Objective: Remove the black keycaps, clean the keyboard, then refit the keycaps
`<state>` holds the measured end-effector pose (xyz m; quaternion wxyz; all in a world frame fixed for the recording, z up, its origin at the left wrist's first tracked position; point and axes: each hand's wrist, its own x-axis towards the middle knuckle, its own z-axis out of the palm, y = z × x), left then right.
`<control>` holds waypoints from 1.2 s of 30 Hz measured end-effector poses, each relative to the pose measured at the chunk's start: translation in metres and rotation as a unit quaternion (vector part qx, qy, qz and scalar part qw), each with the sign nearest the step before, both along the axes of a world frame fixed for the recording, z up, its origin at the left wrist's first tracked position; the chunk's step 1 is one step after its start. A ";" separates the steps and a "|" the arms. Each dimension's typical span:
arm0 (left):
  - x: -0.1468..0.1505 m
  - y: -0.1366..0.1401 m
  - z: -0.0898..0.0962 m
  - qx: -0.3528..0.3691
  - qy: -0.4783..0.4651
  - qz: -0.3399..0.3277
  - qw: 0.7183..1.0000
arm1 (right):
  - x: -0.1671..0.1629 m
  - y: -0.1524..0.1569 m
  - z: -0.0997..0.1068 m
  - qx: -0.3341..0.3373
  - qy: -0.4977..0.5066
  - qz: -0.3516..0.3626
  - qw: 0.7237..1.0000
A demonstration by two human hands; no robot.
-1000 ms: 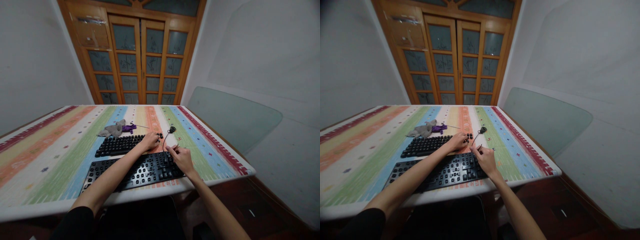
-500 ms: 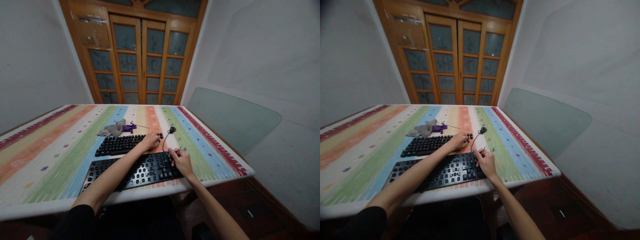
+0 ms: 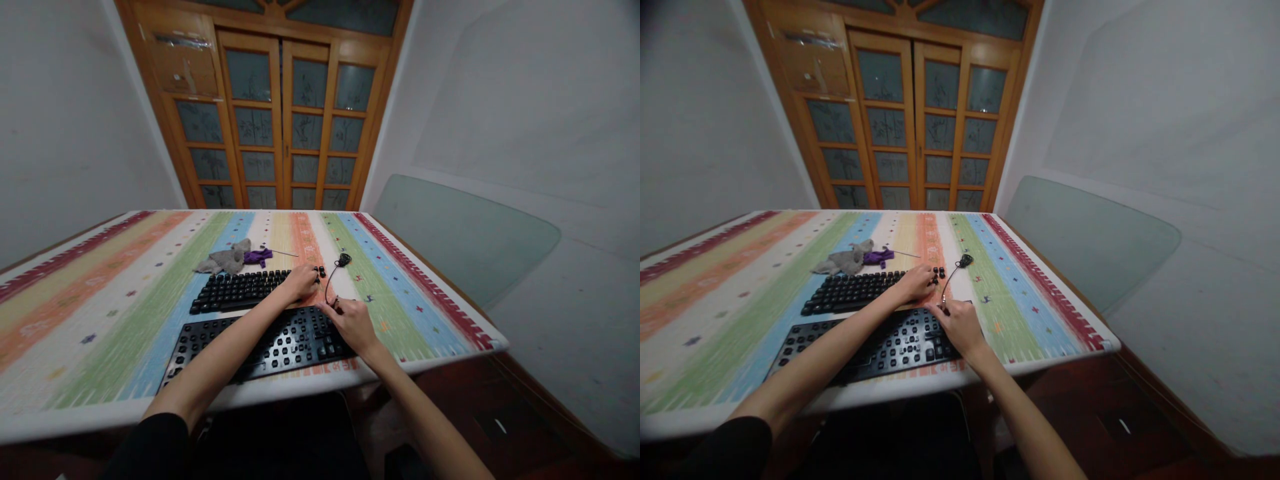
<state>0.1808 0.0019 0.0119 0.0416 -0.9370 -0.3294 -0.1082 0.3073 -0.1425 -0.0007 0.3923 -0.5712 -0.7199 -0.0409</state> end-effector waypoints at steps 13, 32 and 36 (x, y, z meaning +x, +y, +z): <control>-0.031 -0.033 0.001 -0.058 -0.087 -0.067 0.992 | 0.009 0.011 0.016 -0.131 0.119 0.033 0.984; -0.036 -0.079 -0.001 -0.164 -0.105 -0.155 0.969 | 0.004 0.020 0.014 -0.123 0.156 0.015 0.980; -0.034 -0.081 -0.001 -0.168 -0.104 -0.162 0.967 | 0.003 0.014 0.010 -0.103 0.181 -0.005 0.978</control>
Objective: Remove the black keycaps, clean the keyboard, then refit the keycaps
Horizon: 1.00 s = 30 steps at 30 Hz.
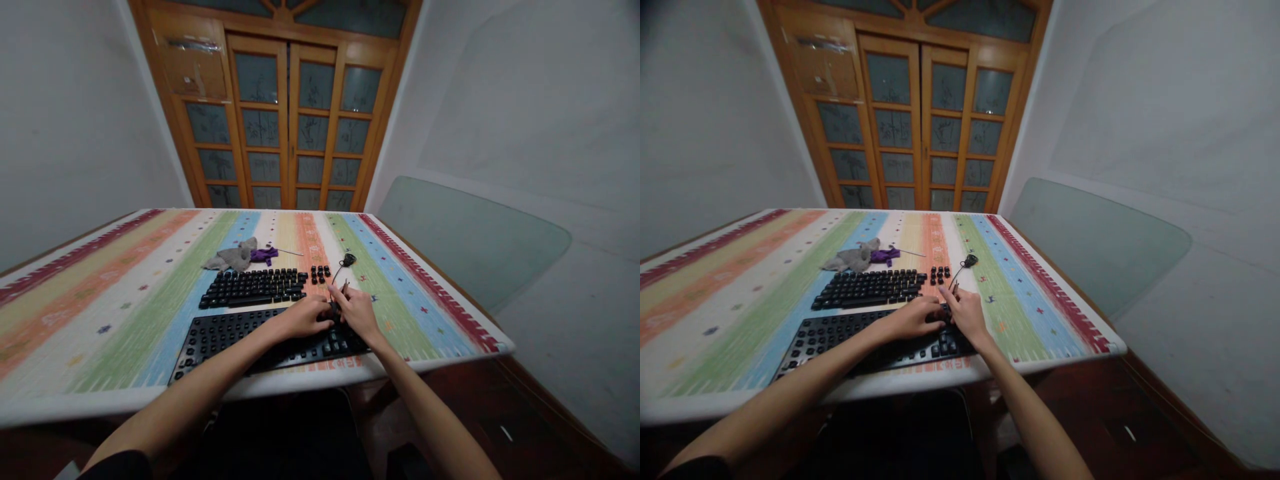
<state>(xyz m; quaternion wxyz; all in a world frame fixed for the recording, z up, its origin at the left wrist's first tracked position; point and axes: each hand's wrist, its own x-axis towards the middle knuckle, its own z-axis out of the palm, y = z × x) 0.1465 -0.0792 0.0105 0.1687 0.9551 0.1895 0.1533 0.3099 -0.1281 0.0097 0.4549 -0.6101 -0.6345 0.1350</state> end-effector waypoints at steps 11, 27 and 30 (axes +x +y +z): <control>0.003 0.002 -0.011 0.015 -0.025 0.013 0.999 | 0.002 -0.010 -0.002 0.067 -0.091 0.039 0.993; 0.006 0.003 -0.008 0.023 -0.006 0.024 0.999 | 0.003 0.012 0.006 0.000 -0.078 0.037 0.996; 0.008 0.002 -0.006 0.016 -0.002 0.032 0.999 | 0.004 0.019 0.006 -0.004 -0.091 0.022 0.996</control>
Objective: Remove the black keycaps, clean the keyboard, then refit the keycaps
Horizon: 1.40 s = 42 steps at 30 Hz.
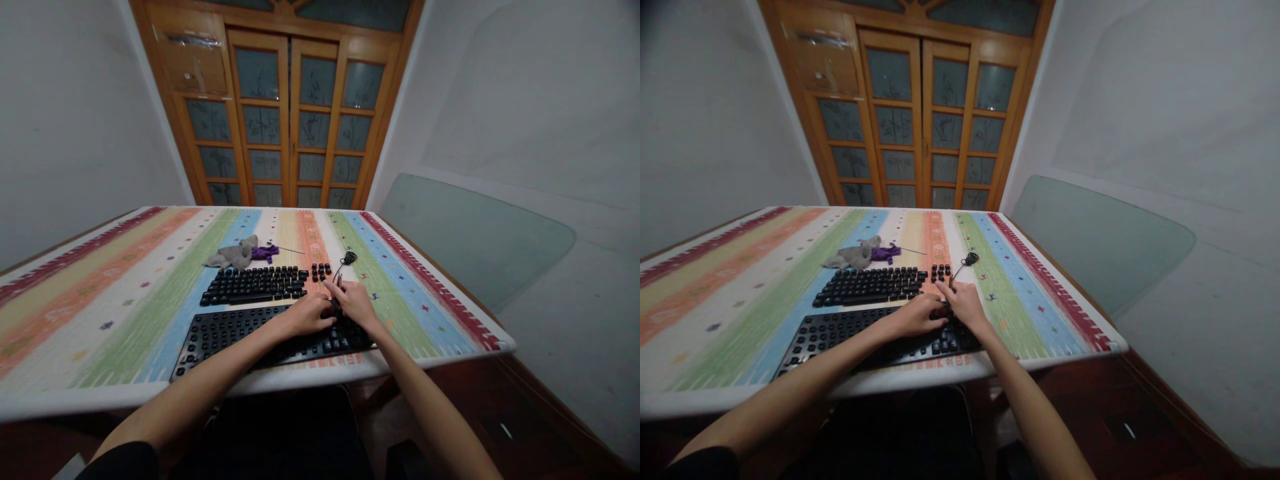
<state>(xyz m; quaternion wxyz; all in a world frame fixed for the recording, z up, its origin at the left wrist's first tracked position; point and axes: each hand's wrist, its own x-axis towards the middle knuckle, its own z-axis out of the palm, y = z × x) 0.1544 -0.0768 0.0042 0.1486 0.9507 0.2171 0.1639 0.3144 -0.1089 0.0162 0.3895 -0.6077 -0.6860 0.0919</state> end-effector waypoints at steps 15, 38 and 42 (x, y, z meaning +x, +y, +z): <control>0.010 0.036 0.019 0.029 -0.066 0.042 0.996 | 0.023 -0.015 0.015 0.066 0.070 -0.079 0.992; 0.041 0.085 -0.001 0.114 0.056 0.134 0.983 | 0.028 -0.039 0.009 0.059 0.130 -0.062 0.988; 0.036 0.080 0.005 0.114 0.053 0.138 0.982 | 0.018 -0.046 0.007 0.055 0.139 -0.038 0.988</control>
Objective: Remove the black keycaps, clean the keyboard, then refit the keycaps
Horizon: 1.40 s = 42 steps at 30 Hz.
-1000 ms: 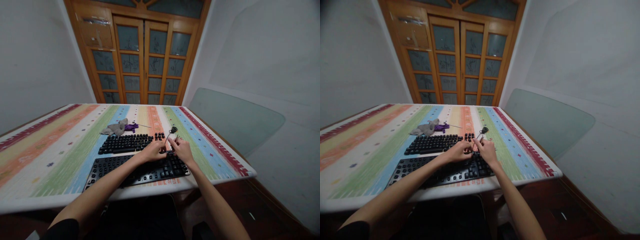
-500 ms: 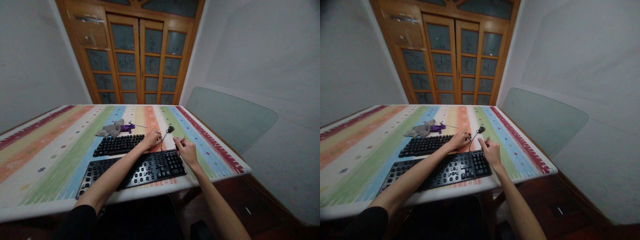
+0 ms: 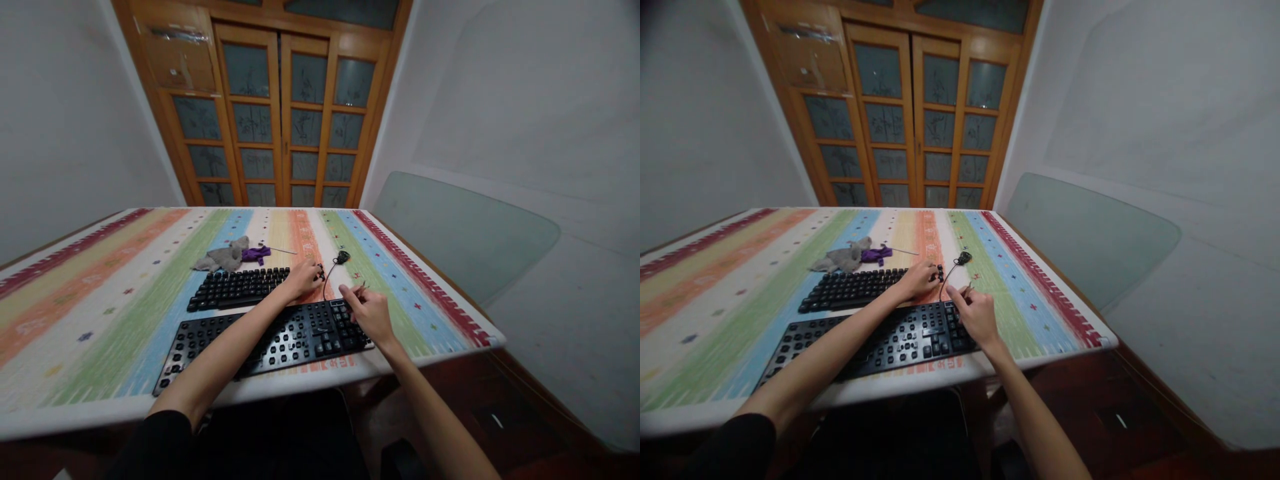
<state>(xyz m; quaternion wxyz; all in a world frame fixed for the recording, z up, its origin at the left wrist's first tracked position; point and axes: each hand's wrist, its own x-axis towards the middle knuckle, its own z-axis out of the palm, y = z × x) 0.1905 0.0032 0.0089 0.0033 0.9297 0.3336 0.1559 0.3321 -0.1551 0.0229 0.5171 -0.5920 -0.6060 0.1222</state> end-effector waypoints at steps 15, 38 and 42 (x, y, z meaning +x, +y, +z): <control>-0.072 -0.097 0.002 -0.110 -0.045 -0.127 0.985 | -0.028 -0.028 -0.035 0.004 0.029 0.029 0.999; -0.065 -0.110 0.000 -0.141 -0.104 -0.150 0.973 | -0.026 0.012 0.004 -0.044 -0.073 0.057 0.995; -0.062 -0.107 0.000 -0.143 -0.122 -0.143 0.972 | -0.026 0.006 0.009 -0.014 -0.083 0.056 0.995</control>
